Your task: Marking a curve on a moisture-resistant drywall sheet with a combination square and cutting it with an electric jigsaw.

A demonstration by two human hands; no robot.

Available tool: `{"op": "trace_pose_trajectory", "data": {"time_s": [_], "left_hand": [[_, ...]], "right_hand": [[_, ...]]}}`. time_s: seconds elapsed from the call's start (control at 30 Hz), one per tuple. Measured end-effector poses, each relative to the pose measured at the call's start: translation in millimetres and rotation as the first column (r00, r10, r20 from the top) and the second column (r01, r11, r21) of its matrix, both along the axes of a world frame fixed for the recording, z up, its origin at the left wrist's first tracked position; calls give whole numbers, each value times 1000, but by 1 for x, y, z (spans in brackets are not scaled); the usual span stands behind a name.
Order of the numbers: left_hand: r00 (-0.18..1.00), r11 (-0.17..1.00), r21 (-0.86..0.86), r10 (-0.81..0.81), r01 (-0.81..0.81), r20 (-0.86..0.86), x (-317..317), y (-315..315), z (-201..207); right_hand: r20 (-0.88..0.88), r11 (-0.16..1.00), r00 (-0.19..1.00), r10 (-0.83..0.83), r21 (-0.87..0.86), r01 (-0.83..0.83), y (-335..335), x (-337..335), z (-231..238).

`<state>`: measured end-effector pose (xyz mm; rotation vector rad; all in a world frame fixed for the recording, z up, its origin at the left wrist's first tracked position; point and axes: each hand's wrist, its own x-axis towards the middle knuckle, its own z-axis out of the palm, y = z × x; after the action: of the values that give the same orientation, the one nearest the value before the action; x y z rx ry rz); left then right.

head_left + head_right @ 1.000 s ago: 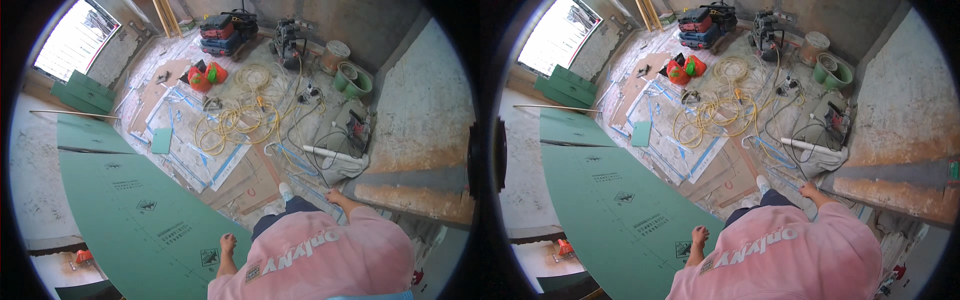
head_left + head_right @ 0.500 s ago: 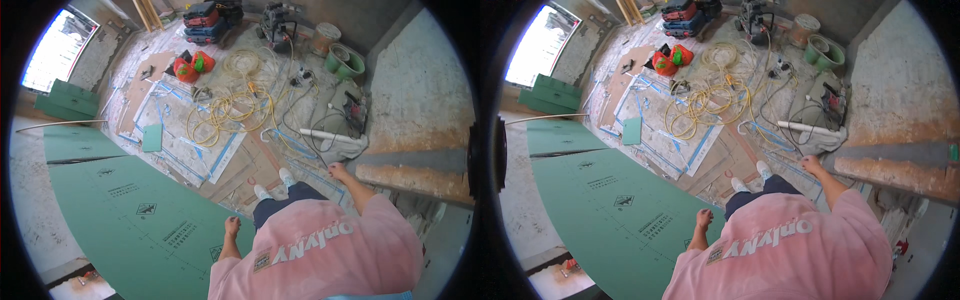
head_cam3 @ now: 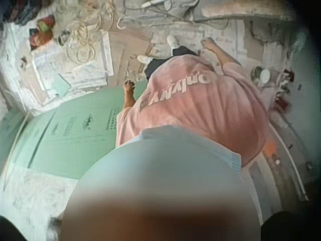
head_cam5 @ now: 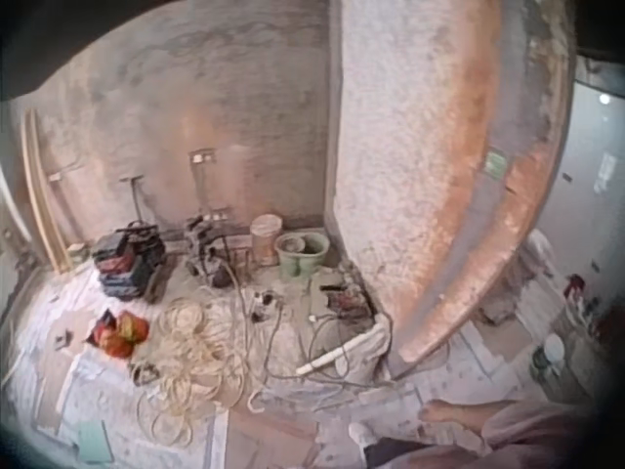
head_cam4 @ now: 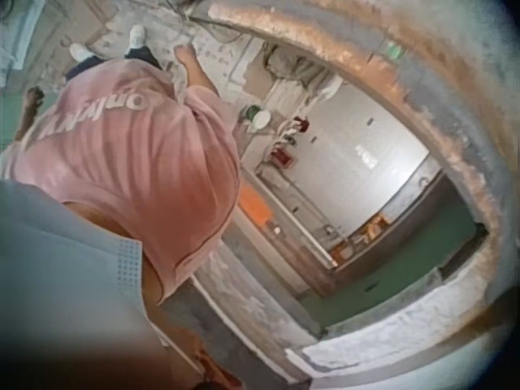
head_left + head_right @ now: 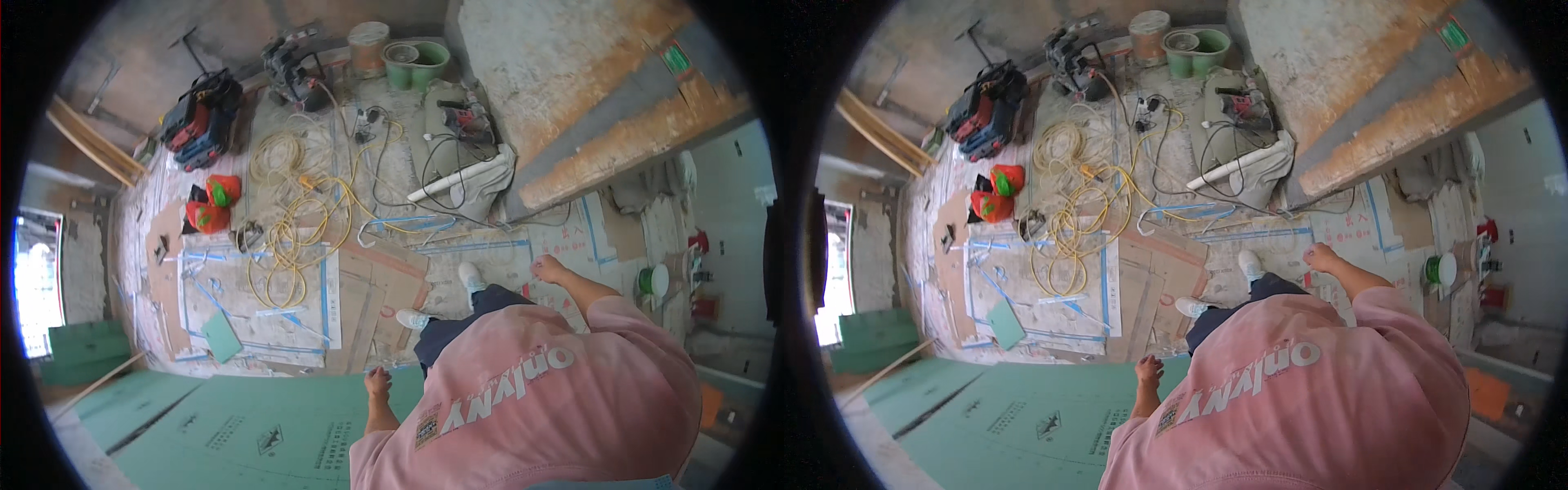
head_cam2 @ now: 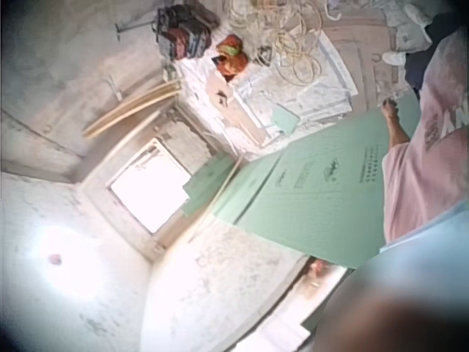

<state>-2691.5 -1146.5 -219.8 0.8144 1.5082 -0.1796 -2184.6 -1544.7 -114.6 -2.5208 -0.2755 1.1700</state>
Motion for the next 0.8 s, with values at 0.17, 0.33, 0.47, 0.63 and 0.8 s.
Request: {"op": "trace_pose_trajectory", "data": {"time_s": [0.17,0.33,0.47,0.63,0.8], "left_hand": [[973,971,61,-231,229,15,71,-3,20],[967,941,239,-253,241,23,152,-22,43],[883,830,358,-468,428,28,228,-64,63],[627,448,685,-779,574,-16,282,-112,72],[656,497,617,-753,610,-43,285,-127,81]], "right_hand": [[26,995,998,-52,85,49,-82,-6,-23],[-231,918,909,-348,112,381,-176,-25,-54],[-324,791,768,-552,88,605,-241,-15,-68],[-454,619,575,-680,65,783,-277,13,-73],[-449,642,653,-610,202,739,-282,43,-75]]}}
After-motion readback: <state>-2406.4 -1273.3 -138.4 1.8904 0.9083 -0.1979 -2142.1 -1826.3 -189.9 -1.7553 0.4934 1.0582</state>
